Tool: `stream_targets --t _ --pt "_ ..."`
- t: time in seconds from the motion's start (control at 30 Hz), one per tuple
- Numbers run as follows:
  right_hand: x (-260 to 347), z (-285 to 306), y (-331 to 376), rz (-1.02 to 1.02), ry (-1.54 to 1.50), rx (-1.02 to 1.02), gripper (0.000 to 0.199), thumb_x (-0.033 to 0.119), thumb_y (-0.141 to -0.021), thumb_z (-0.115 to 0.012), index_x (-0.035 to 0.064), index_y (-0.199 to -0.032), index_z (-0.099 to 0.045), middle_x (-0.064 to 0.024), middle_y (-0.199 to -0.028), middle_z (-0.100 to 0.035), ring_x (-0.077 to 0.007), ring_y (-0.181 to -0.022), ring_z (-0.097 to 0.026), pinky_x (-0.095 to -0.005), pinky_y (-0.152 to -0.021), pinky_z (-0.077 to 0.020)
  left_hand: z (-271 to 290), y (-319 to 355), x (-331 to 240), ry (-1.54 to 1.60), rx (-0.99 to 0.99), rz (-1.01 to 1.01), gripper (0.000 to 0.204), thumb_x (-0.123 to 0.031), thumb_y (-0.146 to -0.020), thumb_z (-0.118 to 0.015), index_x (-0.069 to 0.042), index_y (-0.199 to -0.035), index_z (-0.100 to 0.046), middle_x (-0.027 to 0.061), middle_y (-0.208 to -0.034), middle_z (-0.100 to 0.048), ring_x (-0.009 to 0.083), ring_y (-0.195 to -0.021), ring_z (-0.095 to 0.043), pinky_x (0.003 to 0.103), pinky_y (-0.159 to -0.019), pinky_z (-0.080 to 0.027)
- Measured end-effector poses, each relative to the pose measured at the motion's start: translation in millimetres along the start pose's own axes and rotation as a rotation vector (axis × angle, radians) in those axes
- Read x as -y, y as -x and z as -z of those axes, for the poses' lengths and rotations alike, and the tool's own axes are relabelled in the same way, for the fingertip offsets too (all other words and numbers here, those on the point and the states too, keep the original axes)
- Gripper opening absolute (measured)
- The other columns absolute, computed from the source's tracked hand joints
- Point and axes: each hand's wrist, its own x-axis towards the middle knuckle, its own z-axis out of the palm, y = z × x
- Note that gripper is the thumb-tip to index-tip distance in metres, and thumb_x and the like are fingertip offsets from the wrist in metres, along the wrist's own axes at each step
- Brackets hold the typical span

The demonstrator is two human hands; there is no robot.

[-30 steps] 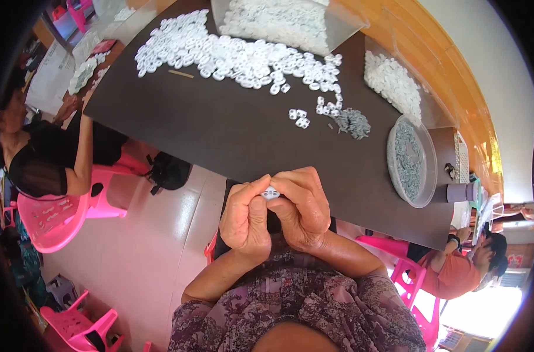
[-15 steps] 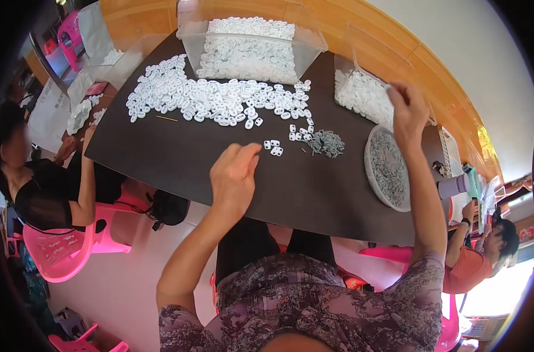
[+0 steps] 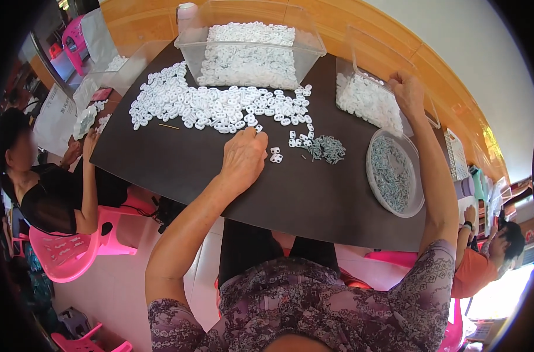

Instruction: The recorder is manually assembling small white plastic components by inserting grey pins into them.

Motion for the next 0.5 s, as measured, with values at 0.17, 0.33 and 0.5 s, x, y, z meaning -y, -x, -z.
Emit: stream_targets --t 0.17,0.33,0.5 --pt "55 15 42 0.228 -0.208 -0.23 0.012 0.009 -0.078 -0.063 0.0036 -0.087 -0.067 -0.0152 -0.082 -0.064 -0.0286 -0.079 -0.061 -0.0354 -0.069 -0.0476 20 8 1 0.47 0.033 0.268 0.014 -0.001 -0.071 -0.067 -0.002 -0.074 -0.054 0.011 -0.07 -0.058 0.0264 -0.068 -0.059 0.035 -0.06 -0.046" --pt "136 9 111 0.416 -0.579 0.073 0.01 0.003 -0.077 -0.064 0.0038 -0.086 -0.066 -0.0108 -0.08 -0.063 -0.0266 -0.075 -0.058 -0.0346 -0.068 -0.0469 37 28 -10 1.038 0.042 0.542 0.007 -0.002 -0.078 -0.066 0.0 -0.084 -0.063 0.0038 -0.067 -0.06 0.0108 -0.057 -0.057 0.024 -0.048 -0.044" --pt "174 -16 149 0.397 -0.809 0.369 0.008 0.004 -0.076 -0.064 0.0021 -0.084 -0.064 -0.0104 -0.076 -0.062 -0.0268 -0.073 -0.058 -0.034 -0.065 -0.0463 43 43 -26 1.414 -0.06 0.736 0.011 -0.002 -0.083 -0.062 0.006 -0.092 -0.063 0.009 -0.071 -0.062 0.0115 -0.056 -0.058 0.022 -0.046 -0.047"
